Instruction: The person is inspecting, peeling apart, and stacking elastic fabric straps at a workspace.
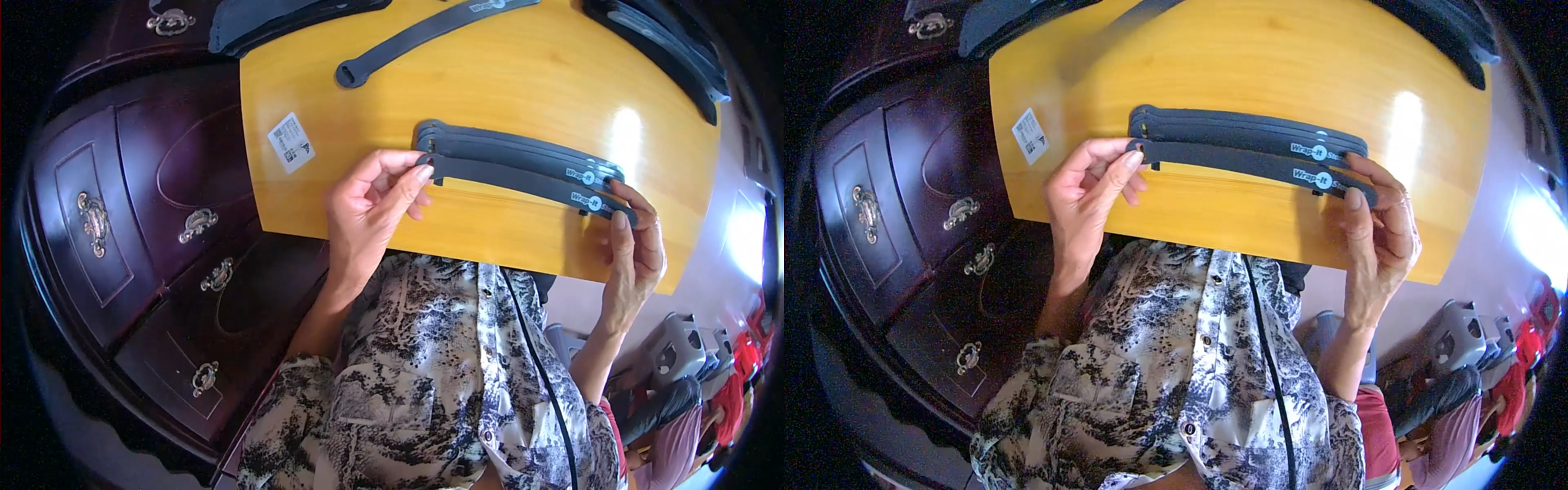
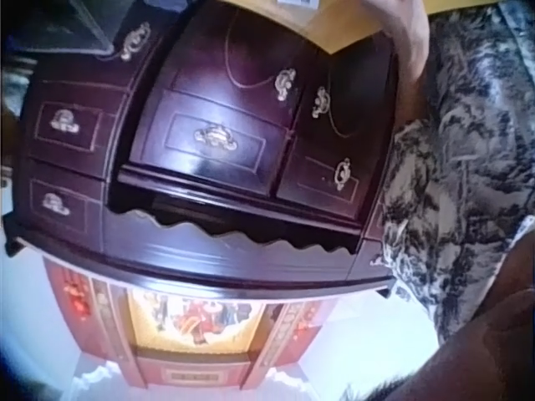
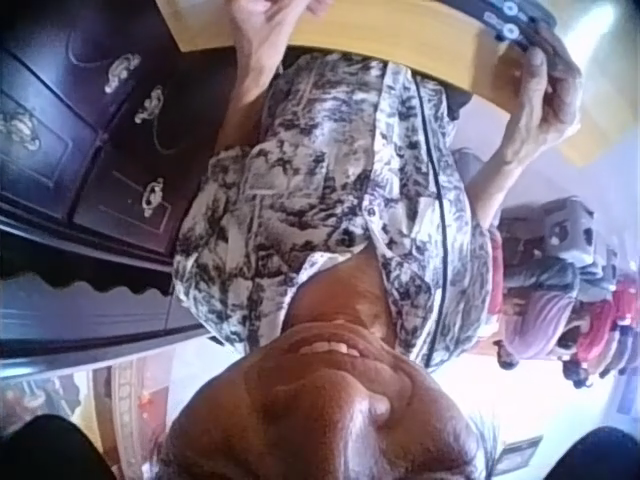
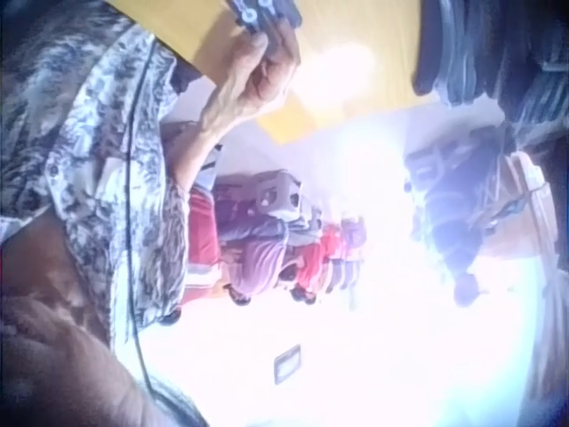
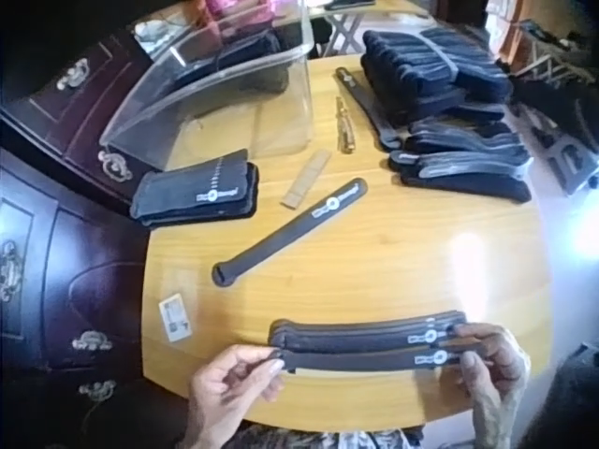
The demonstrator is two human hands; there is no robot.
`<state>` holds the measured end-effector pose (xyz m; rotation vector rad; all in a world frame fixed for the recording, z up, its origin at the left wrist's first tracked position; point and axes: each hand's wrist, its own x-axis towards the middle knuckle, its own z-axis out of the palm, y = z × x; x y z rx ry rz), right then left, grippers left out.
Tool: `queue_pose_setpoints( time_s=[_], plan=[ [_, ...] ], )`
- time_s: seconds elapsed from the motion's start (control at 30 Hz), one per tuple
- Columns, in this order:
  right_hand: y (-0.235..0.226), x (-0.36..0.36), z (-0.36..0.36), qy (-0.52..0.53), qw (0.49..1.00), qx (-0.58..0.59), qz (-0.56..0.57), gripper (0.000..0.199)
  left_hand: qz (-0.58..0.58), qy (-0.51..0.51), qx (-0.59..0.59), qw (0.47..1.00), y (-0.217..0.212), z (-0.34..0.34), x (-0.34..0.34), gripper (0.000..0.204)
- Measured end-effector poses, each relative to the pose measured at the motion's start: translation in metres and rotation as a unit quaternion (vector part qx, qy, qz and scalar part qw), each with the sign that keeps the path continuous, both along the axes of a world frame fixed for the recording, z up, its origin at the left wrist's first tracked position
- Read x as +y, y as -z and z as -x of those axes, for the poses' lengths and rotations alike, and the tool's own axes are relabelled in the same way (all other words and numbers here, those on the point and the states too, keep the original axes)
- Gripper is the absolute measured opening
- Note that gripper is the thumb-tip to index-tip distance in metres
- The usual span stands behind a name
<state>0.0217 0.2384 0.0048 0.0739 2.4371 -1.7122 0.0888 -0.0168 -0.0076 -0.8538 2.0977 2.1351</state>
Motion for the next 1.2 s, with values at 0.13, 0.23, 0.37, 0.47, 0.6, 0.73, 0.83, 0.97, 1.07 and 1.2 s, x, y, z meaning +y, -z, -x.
queue_pose_setpoints(
  time_s=[0.13, 0.23, 0.37, 0.47, 0.6, 0.73, 0.83, 0.97, 1.07, 1.2],
  plan=[
    [-0.002, -0.002, 0.0, -0.003, 1.0, -0.002, -0.003, 0.012, -0.013, -0.012, 0.008, 1.0, 0.001, 0.0, -0.002, 0.013],
    [-0.003, -0.004, 0.0, 0.008, 1.0, -0.015, 0.003, 0.015, -0.019, -0.018, 0.009, 1.0, 0.0, 0.0, -0.004, 0.012],
    [-0.009, -0.006, 0.0, 0.021, 0.999, -0.026, -0.017, 0.016, -0.026, -0.024, 0.009, 0.999, -0.001, 0.001, -0.003, 0.012],
    [-0.01, -0.006, 0.002, 0.014, 1.0, -0.021, -0.015, 0.015, -0.026, -0.03, 0.014, 0.999, -0.004, 0.001, -0.004, 0.012],
    [-0.009, 0.003, 0.0, 0.009, 1.0, -0.012, -0.021, 0.013, -0.033, -0.043, 0.005, 0.999, -0.007, 0.002, 0.004, 0.01],
    [-0.008, 0.008, 0.0, -0.01, 0.998, 0.011, -0.054, 0.017, -0.037, -0.038, 0.011, 0.999, -0.007, 0.003, 0.006, 0.008],
    [-0.016, 0.005, -0.001, 0.011, 0.998, -0.021, -0.052, 0.017, -0.041, -0.037, 0.006, 0.998, -0.007, 0.004, 0.007, 0.008],
    [-0.01, 0.009, -0.001, 0.007, 0.997, -0.011, -0.071, 0.023, -0.043, -0.042, 0.008, 0.998, -0.008, 0.003, 0.008, 0.007],
    [-0.009, 0.009, 0.0, 0.007, 0.998, -0.008, -0.065, 0.022, -0.039, -0.045, 0.012, 0.998, -0.007, 0.003, 0.009, 0.007],
    [-0.016, 0.005, 0.0, 0.011, 0.997, -0.029, -0.065, 0.021, -0.032, -0.051, 0.008, 0.998, -0.007, 0.004, 0.01, 0.006]
  ],
)
